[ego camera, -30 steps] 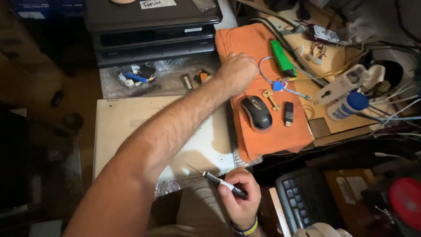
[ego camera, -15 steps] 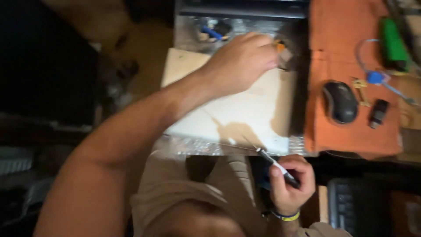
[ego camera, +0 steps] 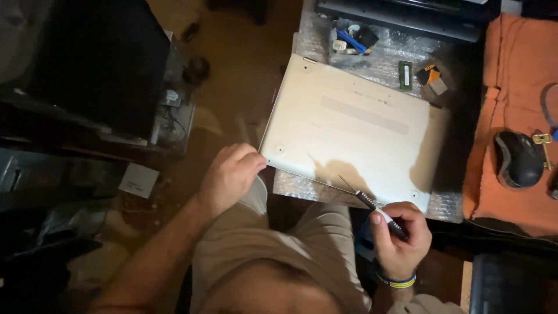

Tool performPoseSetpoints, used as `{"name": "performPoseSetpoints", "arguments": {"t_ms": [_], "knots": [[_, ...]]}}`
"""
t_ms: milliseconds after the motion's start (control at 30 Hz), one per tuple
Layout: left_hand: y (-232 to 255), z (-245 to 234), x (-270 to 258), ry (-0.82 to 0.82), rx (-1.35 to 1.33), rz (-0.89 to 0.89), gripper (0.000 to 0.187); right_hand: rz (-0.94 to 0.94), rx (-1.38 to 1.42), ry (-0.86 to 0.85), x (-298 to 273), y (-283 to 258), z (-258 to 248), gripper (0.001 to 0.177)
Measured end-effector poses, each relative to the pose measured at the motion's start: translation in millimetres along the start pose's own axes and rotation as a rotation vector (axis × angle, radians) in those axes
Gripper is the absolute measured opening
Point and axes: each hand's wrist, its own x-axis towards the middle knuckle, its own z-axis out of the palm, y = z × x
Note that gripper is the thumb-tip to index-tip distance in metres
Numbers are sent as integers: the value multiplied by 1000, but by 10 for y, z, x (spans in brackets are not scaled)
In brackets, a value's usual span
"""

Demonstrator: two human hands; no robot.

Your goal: Securing screws on a laptop back panel, opening the device, and testing functionality.

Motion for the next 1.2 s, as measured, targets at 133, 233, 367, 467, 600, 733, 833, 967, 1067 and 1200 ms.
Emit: {"name": "performPoseSetpoints", "arguments": {"t_ms": [133,233,367,467,600,733,833,967,1067,1200], "knots": [[-83,98,-94,-11,137,86,12,-21,-50,-17,-39,-68,34,18],[-102,111,-87,17,325,209,17,-3,-83,-14,-57,-102,47,17],[-57,111,-37,21,358,258,12,-23,-93,-32,-59,-131,38,17],[0,109,13,21,441,284,10,-31,-81,-30,-62,-112,11,17],[44,120,44,-36,539,312,15,-31,-70,-27,-74,-110,-33,17],[60,100,76,-53,546,343,8,-29,-32,-14,-81,-90,-73,18],[53,83,72,-108,600,386,11,-40,-42,-2,-62,-107,-106,18],[47,87,59,-85,646,445,7,-55,-10,-7,-32,-146,-117,17],[46,60,72,-75,676,505,9,-60,-4,0,-34,-157,-131,16],[22,35,98,-69,679,586,11,-57,18,3,-39,-167,-143,16]]}}
